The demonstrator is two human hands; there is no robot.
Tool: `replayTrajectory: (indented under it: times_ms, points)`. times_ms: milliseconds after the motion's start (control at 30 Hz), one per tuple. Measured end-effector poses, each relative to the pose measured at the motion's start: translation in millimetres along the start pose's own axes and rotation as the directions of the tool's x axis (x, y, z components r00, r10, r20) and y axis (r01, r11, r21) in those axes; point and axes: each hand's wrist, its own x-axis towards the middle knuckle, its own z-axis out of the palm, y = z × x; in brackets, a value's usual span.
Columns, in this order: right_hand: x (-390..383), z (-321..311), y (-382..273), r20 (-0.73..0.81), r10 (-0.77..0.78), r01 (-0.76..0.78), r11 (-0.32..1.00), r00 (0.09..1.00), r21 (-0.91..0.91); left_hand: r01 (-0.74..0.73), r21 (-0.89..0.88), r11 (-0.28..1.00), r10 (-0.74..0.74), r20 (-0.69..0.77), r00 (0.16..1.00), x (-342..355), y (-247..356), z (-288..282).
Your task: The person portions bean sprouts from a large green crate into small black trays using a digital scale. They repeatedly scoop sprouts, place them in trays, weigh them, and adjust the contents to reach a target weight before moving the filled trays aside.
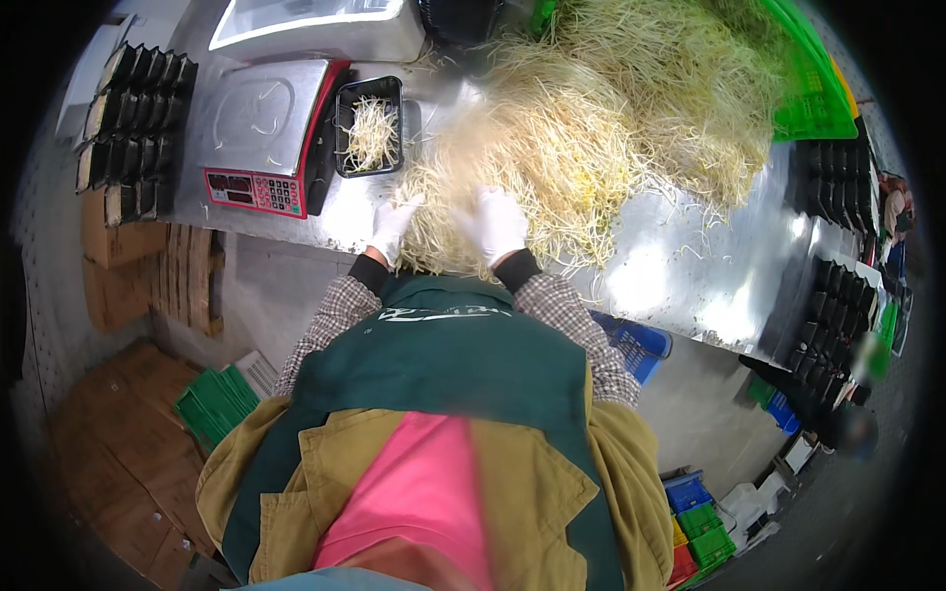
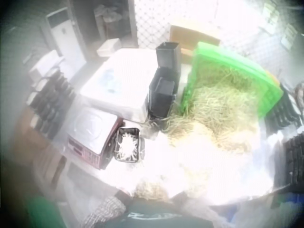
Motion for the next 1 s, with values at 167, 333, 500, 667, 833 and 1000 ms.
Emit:
replayTrajectory:
  times_ms: [167,333,500,667,833,1000]
  points:
    - [2.4,17.9,-8.8,-0.098,0.103,-0.107,0.994,0.990,-0.032,0.139,-0.368,0.919,-0.094,0.139,0.986,12.5,-5.9,10.2]
    - [2.9,7.0,-15.4,0.031,0.225,-0.227,0.956,0.974,0.188,0.301,-0.420,0.856,-0.091,0.450,0.888,-17.7,38.9,22.7]
    - [-4.2,-33.9,-31.4,-0.021,0.106,-0.088,0.909,0.994,0.407,0.134,-0.492,0.860,0.118,0.448,0.886,-27.5,59.0,11.1]
    - [-3.0,12.2,15.4,-0.187,0.176,-0.155,0.980,0.966,0.123,0.277,-0.436,0.856,-0.071,0.431,0.899,1.8,27.8,-5.2]
    - [0.8,30.9,-32.2,-0.017,0.255,-0.254,0.966,0.967,0.047,0.235,-0.416,0.879,-0.046,0.415,0.909,13.4,21.8,23.1]
    - [-11.3,-2.5,-51.8,-0.073,0.153,-0.154,0.988,0.986,-0.009,0.118,-0.499,0.859,0.108,0.401,0.910,-41.4,58.5,20.6]
